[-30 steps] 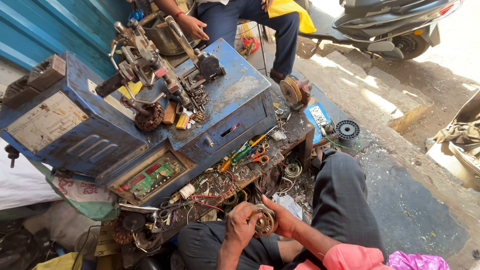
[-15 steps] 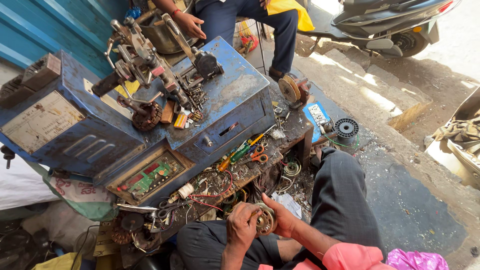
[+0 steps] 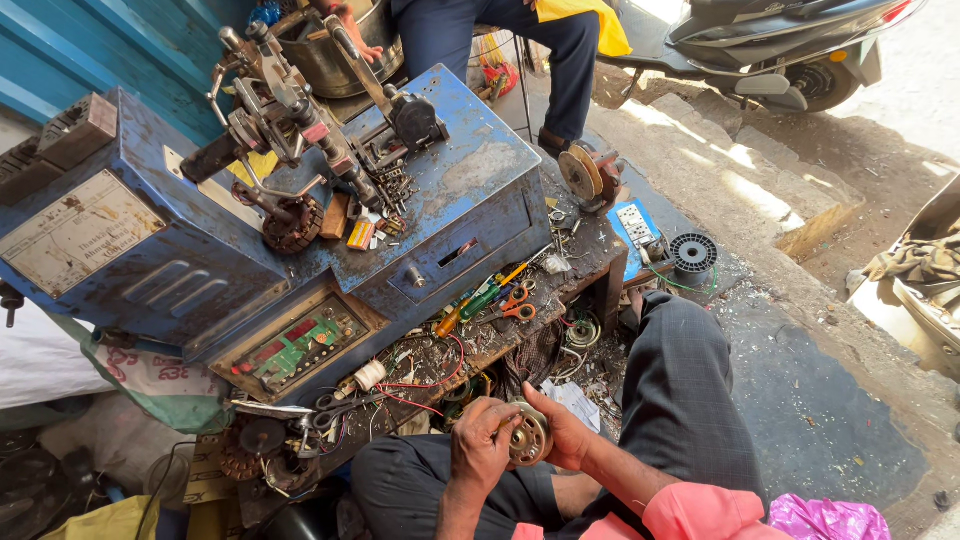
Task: The person disassembles a small electric motor housing by hand and with a screwdriver. They pry off the metal casing, manipulate internal components, and use a screwdriver to adjust or remove parts of the motor assembly while sitting on the floor.
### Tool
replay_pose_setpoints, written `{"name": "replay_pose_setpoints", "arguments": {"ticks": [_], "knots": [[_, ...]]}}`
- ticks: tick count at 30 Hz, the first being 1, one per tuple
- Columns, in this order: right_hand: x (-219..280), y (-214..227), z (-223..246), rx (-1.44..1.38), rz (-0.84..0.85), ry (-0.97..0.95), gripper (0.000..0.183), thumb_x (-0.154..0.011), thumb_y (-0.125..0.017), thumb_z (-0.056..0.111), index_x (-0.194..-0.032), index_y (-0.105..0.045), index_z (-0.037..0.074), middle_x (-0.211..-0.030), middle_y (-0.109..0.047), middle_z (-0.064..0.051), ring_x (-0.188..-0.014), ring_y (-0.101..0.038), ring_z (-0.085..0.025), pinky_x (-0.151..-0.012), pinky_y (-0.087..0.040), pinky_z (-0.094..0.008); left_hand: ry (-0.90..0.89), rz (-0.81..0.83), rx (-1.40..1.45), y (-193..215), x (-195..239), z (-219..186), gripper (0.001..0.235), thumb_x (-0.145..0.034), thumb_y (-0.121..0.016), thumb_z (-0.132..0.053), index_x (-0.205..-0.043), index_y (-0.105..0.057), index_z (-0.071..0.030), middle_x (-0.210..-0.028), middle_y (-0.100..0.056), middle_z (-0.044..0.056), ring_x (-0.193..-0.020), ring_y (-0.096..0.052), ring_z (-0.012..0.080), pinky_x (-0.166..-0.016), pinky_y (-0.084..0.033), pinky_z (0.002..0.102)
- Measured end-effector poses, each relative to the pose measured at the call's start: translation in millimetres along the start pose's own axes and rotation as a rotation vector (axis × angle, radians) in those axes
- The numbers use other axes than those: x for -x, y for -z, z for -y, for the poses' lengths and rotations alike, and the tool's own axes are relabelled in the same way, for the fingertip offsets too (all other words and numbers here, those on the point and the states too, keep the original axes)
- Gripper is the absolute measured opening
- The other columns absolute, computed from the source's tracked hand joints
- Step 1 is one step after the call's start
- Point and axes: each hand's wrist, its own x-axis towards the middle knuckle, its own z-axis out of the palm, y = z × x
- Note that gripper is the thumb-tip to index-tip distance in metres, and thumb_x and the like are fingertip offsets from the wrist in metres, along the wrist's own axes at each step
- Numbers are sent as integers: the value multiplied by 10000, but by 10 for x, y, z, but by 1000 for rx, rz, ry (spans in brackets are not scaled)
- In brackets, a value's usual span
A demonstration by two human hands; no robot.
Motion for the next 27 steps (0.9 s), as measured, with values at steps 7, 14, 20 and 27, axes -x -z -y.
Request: {"name": "replay_pose_setpoints", "arguments": {"ticks": [7, 14, 20, 27], "knots": [[17, 2, 10, 8, -33, 10, 779, -892, -440, 752, -1240, -647, 87, -1163, -725, -150, -1059, -725, -276, -911, -613, -507, 53, 19, 36, -40, 23, 23, 130, -841, -793, -106, -918, -717, -34, -897, -708, 97, -817, -723, 254, -663, -585, 365], [17, -26, 19, 3, 5, 6, 783, -887, -445, 750, -1243, -647, 83, -1184, -721, -152, -1062, -726, -287, -912, -612, -522, 114, 9, 38, -22, 2, 21, 152, -811, -816, -116, -883, -710, -33, -864, -707, 97, -772, -721, 263, -635, -569, 376], [24, -4, 14, 12, -1, 7, 795, -886, -438, 758, -1235, -648, 75, -1157, -729, -159, -1033, -740, -289, -893, -622, -525, 48, 31, 42, 5, -3, 43, 135, -803, -817, -85, -906, -741, -42, -873, -723, 93, -800, -720, 268, -668, -569, 385], [62, -12, -1, -1, 28, 36, 765, -901, -440, 754, -1219, -653, 91, -1135, -728, -141, -1009, -734, -279, -874, -615, -512, 27, 26, 93, 9, 33, 45, 180, -780, -807, -44, -955, -771, -59, -928, -731, 106, -830, -731, 276, -674, -588, 377]]}}
